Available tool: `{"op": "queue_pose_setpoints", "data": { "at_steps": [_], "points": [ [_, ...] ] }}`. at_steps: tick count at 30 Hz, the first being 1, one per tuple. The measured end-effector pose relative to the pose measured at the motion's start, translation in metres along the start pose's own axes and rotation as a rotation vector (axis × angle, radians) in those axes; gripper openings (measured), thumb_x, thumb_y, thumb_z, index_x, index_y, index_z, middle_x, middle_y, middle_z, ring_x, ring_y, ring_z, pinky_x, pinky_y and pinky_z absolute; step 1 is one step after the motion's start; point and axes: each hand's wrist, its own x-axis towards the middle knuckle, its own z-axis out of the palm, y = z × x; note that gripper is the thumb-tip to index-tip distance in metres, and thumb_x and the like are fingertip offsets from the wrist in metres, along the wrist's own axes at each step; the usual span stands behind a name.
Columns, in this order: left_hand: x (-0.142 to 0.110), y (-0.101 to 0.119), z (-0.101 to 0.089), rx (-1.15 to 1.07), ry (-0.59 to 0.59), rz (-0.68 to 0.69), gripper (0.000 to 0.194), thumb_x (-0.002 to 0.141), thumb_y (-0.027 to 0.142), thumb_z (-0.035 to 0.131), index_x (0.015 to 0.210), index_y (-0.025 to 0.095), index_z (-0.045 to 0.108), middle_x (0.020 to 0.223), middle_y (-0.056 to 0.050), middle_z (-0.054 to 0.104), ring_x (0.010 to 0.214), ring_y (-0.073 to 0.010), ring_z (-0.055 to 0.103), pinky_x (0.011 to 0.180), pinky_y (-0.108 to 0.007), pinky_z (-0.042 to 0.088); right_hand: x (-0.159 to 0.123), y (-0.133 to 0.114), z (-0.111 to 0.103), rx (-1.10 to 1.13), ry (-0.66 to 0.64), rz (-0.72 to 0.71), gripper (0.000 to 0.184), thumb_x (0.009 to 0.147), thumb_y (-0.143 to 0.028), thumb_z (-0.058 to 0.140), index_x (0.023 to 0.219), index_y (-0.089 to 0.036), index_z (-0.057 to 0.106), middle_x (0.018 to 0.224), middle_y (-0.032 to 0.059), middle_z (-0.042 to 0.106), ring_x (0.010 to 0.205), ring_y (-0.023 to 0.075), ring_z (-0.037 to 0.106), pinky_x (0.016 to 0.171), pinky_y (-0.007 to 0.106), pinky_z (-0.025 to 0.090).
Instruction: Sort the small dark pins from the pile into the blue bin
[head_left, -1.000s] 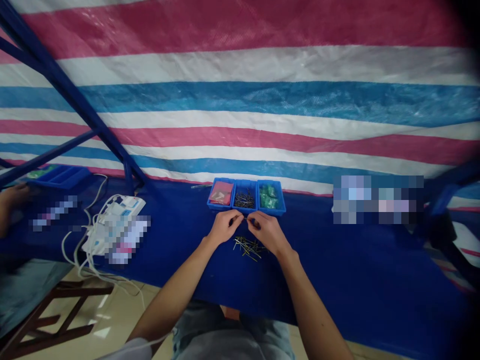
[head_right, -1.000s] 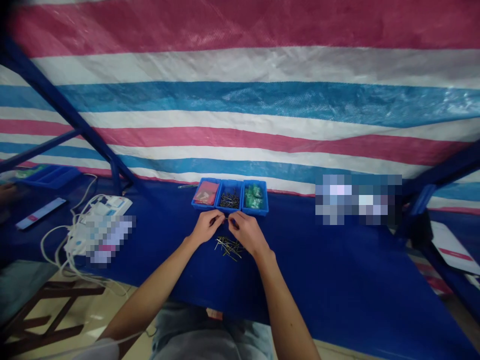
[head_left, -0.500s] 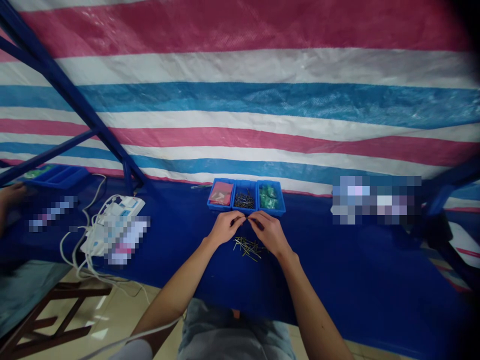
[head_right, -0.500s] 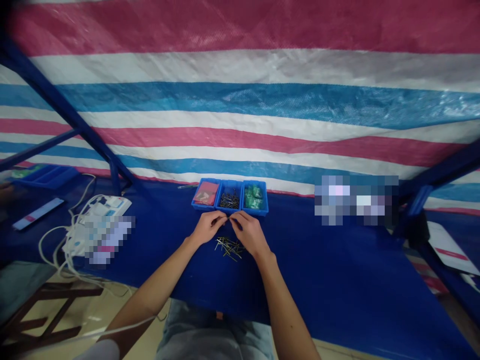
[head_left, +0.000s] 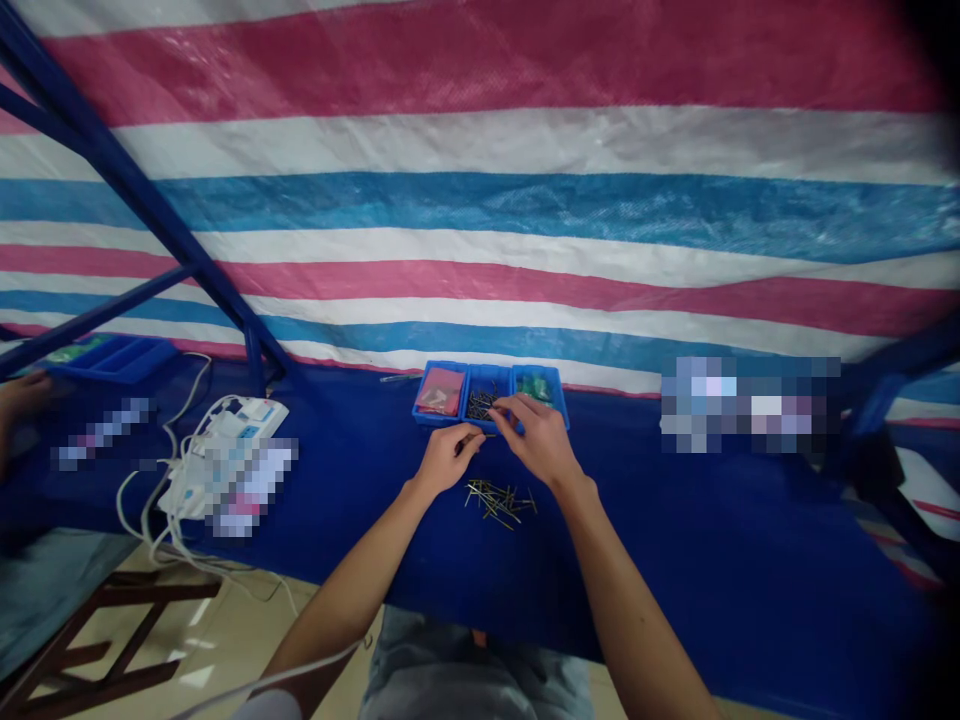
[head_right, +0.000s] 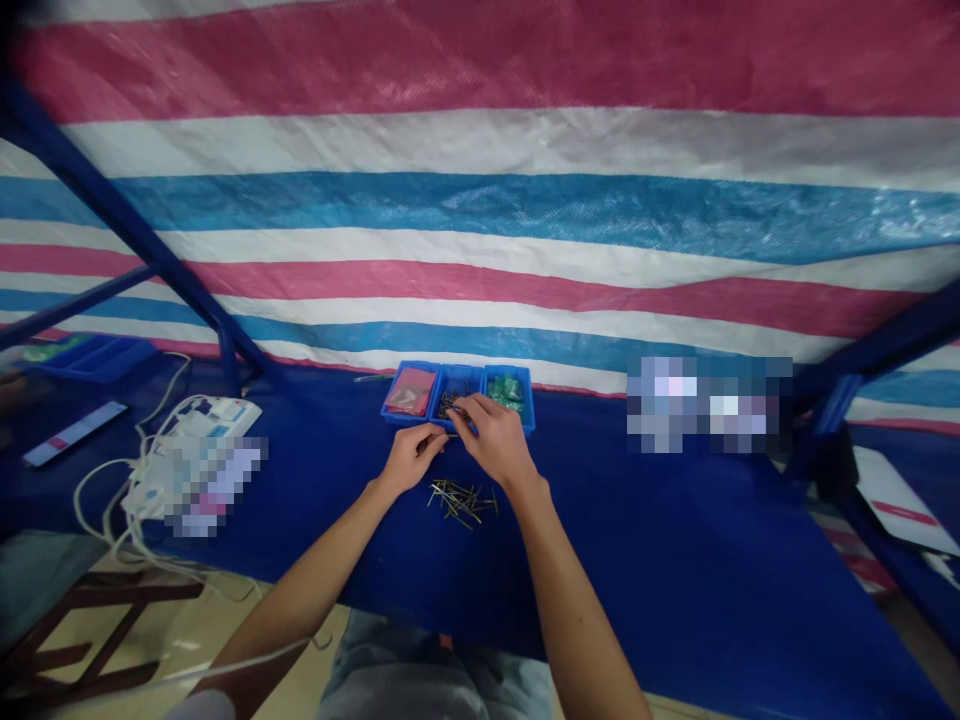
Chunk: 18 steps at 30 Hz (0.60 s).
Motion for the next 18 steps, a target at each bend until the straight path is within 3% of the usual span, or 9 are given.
{"op": "queue_pose_setpoints", "data": {
  "at_steps": [12,14,17,18],
  "points": [
    [-0.001,0.003,-0.002,0.007,-0.008,0.004,0.031,0.098,0.037,0.052,0.084,0.014,0.068,0.066,-0.002,0.063,0.056,-0.0109,0.052,0.057,-0.022,0.038,-0.018,-0.004,0.002,0.06,0.005,0.044,0.02,0.1,-0.033,0.051,0.099,-0.021,0.068,0.087,0.0063,0.069,0.073,0.0171,0.064,0.068,0.029,0.049],
    [-0.001,0.001,-0.003,0.038,-0.027,0.003,0.032,0.097,0.038,0.052,0.086,0.013,0.07,0.062,-0.001,0.061,0.053,-0.0107,0.049,0.056,-0.022,0.038,-0.013,-0.002,-0.006,0.125,0.063,0.097,0.022,0.098,-0.035,0.052,0.097,-0.022,0.069,0.083,0.0052,0.069,0.068,0.0164,0.062,0.066,0.03,0.05],
    [-0.001,-0.004,-0.007,0.096,-0.136,0.009,0.034,0.096,0.041,0.054,0.088,0.015,0.074,0.058,0.0,0.06,0.051,-0.0106,0.048,0.056,-0.022,0.038,0.0,0.012,-0.031,0.258,0.251,0.242,0.026,0.094,-0.044,0.056,0.098,-0.022,0.071,0.08,0.0042,0.07,0.065,0.0174,0.062,0.062,0.031,0.051],
    [-0.001,-0.005,-0.008,0.114,-0.176,0.011,0.033,0.095,0.041,0.055,0.088,0.016,0.076,0.058,0.0,0.061,0.051,-0.0107,0.049,0.056,-0.022,0.038,0.003,0.018,-0.041,0.28,0.24,0.251,0.029,0.092,-0.047,0.059,0.099,-0.022,0.071,0.079,0.0042,0.07,0.066,0.0184,0.064,0.06,0.031,0.051]
  ]
}}
